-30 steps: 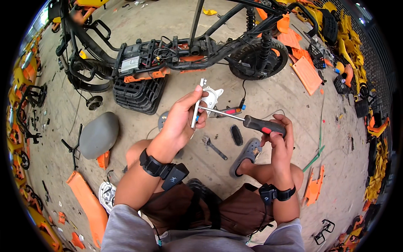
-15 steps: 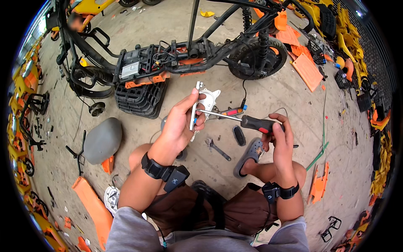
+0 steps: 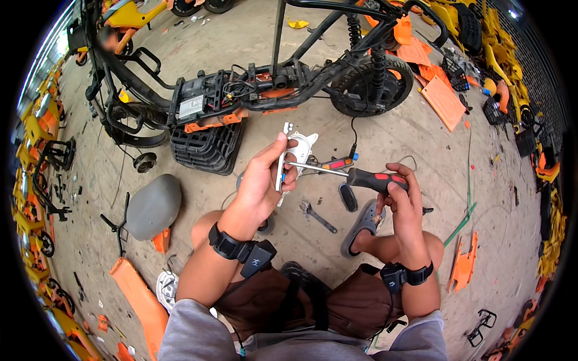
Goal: The person sits on the floor and uses a screwdriver to remove screws from a white plastic housing. They separate the casing, inspect the internal components, and continue manipulating the parts with the screwdriver.
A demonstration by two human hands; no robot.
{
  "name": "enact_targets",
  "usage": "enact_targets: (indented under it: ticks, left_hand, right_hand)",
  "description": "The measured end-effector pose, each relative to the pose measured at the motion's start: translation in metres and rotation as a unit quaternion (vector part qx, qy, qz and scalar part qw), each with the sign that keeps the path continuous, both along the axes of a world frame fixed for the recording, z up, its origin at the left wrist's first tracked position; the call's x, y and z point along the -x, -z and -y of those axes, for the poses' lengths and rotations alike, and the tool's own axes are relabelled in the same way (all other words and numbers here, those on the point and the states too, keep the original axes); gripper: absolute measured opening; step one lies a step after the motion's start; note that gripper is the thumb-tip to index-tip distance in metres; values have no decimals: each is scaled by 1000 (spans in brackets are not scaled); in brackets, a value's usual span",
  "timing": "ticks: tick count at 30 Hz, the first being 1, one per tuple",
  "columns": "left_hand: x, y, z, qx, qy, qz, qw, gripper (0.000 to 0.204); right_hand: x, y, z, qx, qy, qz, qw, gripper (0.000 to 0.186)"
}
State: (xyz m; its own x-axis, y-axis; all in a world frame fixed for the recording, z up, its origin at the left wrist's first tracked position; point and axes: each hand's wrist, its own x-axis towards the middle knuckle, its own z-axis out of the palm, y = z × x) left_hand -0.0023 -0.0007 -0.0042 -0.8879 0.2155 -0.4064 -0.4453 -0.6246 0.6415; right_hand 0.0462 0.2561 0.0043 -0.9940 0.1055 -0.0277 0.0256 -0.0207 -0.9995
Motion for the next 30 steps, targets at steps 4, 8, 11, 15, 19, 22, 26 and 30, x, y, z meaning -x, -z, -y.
enact_targets:
  ticks: [4,8,11,15,19,22,26,30]
  left_hand:
    - [0,0,1,-5,-5,1,1000,42]
    - [1,0,0,-16,-5,-3,1000,43]
    - [-1,-1,0,-10,-12,4,1000,42]
    - [1,0,0,-15,-11,4,1000,42]
    - [1,-2,-3,-5,-9,7,1000,44]
    - [0,1,0,-8,-7,2,1000,43]
    - [3,1,2,-18,-9,2,1000,43]
    - [1,0,1,-19,-10,10,1000,43]
  right_hand:
    - [2,-2,-9,16,-41,76,996,32]
    - [-2,-4,-1,66,-23,23,997,27]
    - [-1,-8,1,39,-13,57,997,27]
    - [-1,-8,-2,43,-27,63,997,26]
    - [-4,0,2,43,5,2,999,26]
    - [-2,-9,-3,33,-21,51,998,26]
    - [-3,-2,1,62,-19,28,998,24]
    - [-6,-5,1,29,-18,21,999,25]
